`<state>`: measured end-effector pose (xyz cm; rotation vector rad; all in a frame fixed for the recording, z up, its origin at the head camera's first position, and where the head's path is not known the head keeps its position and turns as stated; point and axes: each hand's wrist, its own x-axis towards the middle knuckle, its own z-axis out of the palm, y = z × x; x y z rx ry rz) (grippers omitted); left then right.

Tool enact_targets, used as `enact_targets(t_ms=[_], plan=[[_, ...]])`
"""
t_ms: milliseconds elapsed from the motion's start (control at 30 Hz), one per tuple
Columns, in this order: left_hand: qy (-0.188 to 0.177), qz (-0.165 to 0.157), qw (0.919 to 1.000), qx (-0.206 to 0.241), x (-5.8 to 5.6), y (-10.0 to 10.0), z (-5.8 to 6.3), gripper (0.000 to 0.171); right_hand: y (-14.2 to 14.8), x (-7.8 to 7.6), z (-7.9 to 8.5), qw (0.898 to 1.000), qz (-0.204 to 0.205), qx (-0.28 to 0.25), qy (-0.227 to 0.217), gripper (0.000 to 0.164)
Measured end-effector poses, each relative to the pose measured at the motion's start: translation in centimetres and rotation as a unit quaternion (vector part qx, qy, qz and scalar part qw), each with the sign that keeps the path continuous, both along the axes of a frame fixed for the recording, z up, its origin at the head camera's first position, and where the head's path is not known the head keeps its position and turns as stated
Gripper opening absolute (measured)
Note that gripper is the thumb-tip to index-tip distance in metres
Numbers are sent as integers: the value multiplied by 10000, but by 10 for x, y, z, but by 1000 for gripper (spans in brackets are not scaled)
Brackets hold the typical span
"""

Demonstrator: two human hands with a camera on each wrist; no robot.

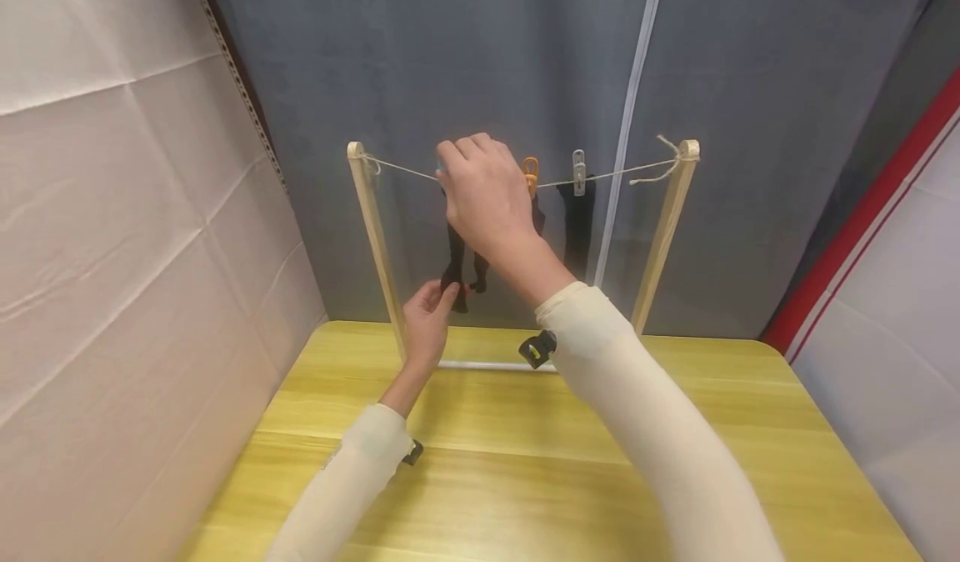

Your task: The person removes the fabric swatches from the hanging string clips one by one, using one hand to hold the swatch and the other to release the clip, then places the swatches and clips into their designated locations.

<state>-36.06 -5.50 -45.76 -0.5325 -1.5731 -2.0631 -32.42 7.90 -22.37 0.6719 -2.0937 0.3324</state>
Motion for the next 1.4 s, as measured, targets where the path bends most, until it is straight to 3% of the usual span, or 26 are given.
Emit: enact_targets(t_ms=[233,700,833,1067,1400], plan=[[9,133,9998,-159,4,2,6,26,3,-4,0,9970,507,-428,391,17],[93,90,9999,-20,6,-3,4,26,10,4,7,9858,891,-1097,907,21],[154,105,9998,-38,8,-7,2,27,16,10,6,9845,897,-1128,1004,20],[-125,402,9989,-193,9,-21,-9,23,27,21,0,9842,996,-1015,1058,17],[-265,471,9983,-200,15,-45,-10,26,53,40,-23,9905,882,-760,725,28]])
